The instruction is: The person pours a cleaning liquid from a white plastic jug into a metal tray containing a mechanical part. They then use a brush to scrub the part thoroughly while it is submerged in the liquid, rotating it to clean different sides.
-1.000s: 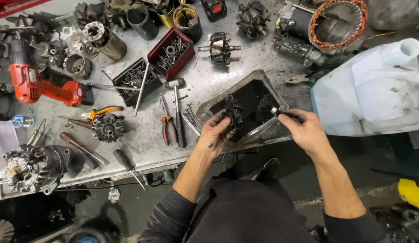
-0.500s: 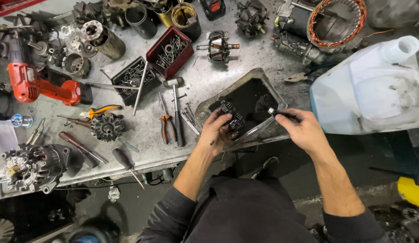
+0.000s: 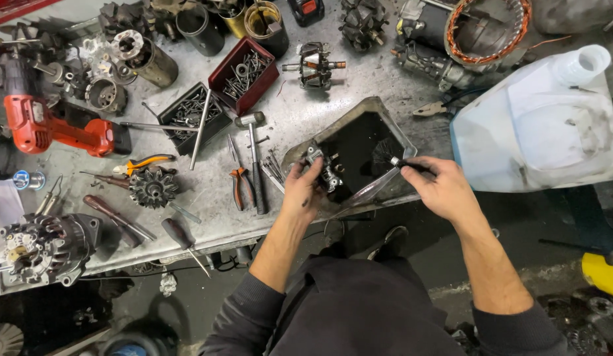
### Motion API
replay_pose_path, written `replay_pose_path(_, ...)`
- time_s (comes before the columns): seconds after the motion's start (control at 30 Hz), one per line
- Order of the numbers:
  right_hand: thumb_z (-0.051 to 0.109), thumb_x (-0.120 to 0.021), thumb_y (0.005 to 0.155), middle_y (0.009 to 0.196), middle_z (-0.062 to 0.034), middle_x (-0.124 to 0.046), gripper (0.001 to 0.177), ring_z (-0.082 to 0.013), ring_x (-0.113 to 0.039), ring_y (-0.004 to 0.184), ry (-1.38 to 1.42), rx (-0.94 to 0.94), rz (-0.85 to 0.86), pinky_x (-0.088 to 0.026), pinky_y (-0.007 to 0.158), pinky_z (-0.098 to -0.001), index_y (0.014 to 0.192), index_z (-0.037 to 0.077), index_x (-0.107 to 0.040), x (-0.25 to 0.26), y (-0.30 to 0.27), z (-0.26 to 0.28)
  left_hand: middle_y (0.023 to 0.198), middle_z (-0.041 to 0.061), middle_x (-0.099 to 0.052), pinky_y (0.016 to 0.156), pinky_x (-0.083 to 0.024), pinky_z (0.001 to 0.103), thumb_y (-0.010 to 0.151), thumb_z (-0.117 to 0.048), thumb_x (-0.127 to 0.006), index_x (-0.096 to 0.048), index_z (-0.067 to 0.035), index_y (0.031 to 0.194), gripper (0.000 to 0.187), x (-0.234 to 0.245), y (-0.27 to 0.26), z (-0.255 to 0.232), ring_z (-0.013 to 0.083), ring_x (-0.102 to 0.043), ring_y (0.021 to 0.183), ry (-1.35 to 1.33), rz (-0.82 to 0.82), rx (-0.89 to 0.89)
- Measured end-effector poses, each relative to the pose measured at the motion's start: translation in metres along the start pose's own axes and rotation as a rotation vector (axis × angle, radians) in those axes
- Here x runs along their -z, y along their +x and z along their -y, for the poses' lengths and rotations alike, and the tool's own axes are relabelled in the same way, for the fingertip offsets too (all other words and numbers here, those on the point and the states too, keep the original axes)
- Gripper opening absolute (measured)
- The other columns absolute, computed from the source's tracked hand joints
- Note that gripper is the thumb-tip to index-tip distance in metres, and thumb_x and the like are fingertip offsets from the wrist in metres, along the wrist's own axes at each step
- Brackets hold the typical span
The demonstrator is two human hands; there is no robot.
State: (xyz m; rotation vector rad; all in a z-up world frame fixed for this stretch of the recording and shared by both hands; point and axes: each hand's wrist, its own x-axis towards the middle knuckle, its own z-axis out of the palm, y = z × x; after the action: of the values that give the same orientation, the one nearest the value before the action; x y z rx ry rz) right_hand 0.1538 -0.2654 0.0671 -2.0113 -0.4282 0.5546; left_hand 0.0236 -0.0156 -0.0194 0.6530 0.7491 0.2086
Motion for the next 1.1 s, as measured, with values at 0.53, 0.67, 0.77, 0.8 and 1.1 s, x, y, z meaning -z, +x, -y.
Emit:
replay_pose_path(0.53,0.026,-0.067,0.088,0.095,-0.0155,-0.071,0.019,-0.0432,-0.07,0.086,-0.829,0.167,0.127,-0.057,0.077,-0.0538,0.092,0.008,-0.074,-0.051,0.027,0.022,0.125,0.01,-0.069,0.106,-0.046,0.065,0.096,-0.041,-0.063,-0.061,-0.011,0.13,0.045,-0.011,-0.027,-0.009,0.032,-0.062,0.121,-0.143,0.129,0.207)
replay_pose_path(0.67,0.013,-0.063,0.083,0.095,-0.0146,-0.071,0.014,-0.0401,-0.072,0.085,-0.915,0.186,0.129,-0.058,0.074,-0.0527,0.089,0.008,-0.075,-0.064,0.037,-0.002,0.128,0.012,-0.069,0.105,-0.045,0.064,0.095,-0.041,-0.061,-0.062,-0.008,0.129,0.048,-0.024,-0.041,-0.023,0.0326,-0.062,0.122,-0.14,0.132,0.244)
replay_pose_path(0.77,0.012,-0.06,0.085,0.093,-0.0138,-0.071,0.016,-0.0378,-0.073,0.085,-0.988,0.219,0.14,-0.059,0.074,-0.0516,0.085,0.01,-0.076,-0.072,0.042,-0.007,0.126,0.012,-0.069,0.102,-0.047,0.064,0.092,-0.039,-0.057,-0.062,-0.007,0.127,0.048,-0.026,-0.046,-0.025,0.0337,-0.063,0.119,-0.142,0.1,0.237)
replay_pose_path(0.8,0.011,-0.06,0.085,0.094,-0.0129,-0.071,0.016,-0.0364,-0.073,0.085,-1.001,0.22,0.162,-0.059,0.073,-0.0513,0.084,0.01,-0.076,-0.073,0.043,-0.007,0.123,0.013,-0.069,0.099,-0.049,0.061,0.094,-0.038,-0.057,-0.062,-0.006,0.128,0.047,-0.019,-0.043,-0.02,0.0339,-0.063,0.116,-0.144,0.113,0.208)
replay_pose_path(1.1,0.019,-0.066,0.087,0.096,-0.0111,-0.07,0.018,-0.0398,-0.07,0.083,-0.785,0.232,0.079,-0.057,0.073,-0.0507,0.098,0.012,-0.077,-0.04,0.011,0.063,0.124,0.014,-0.064,0.084,-0.05,0.046,0.095,-0.016,-0.056,-0.054,-0.005,0.133,0.04,0.022,-0.011,0.017,0.0294,-0.061,0.106,-0.075,0.127,0.13)
